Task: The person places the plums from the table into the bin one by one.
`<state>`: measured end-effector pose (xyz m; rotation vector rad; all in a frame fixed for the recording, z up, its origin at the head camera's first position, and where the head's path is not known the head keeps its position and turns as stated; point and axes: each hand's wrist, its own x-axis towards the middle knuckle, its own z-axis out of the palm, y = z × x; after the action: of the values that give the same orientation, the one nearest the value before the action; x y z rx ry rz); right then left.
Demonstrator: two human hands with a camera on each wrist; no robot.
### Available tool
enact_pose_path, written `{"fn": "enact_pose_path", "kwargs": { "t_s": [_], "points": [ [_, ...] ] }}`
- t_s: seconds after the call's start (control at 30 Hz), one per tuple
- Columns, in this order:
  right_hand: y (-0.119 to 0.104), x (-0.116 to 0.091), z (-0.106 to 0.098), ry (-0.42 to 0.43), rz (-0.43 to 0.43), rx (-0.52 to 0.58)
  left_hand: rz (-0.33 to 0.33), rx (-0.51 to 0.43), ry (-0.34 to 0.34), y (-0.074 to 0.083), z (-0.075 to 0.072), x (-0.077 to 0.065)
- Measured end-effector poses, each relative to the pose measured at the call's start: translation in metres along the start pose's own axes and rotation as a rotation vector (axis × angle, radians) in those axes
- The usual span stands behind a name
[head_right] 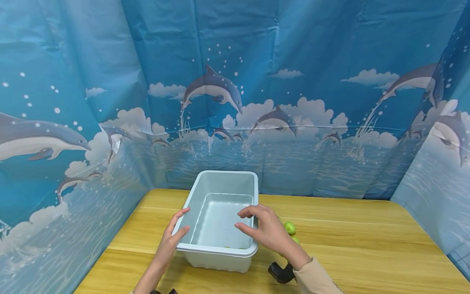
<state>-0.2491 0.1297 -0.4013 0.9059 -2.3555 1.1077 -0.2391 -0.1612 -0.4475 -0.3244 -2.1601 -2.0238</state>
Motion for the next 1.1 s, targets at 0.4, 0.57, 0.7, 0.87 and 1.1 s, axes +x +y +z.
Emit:
{"fn": "enact_pose_path", "kwargs": {
  "t_s": [0.4,0.57,0.7,0.87,1.1],
  "points": [
    [0.002,-0.006,-0.001,0.079,0.005,-0.009,-0.003,0.006,0.007,0.001,0.000,0.000],
    [0.006,-0.009,-0.002,0.135,-0.004,-0.021,-0.006,0.006,0.007,0.001,0.000,0.001],
    [0.010,-0.013,-0.005,0.172,-0.010,-0.013,-0.006,0.005,0.007,0.001,0.001,0.001],
    [0.015,-0.018,-0.009,0.199,0.020,-0.004,-0.005,0.005,0.010,0.001,0.001,0.001],
    [0.024,-0.027,-0.014,0.230,0.040,-0.022,-0.004,0.011,0.014,0.001,0.001,0.001]
  ]
}}
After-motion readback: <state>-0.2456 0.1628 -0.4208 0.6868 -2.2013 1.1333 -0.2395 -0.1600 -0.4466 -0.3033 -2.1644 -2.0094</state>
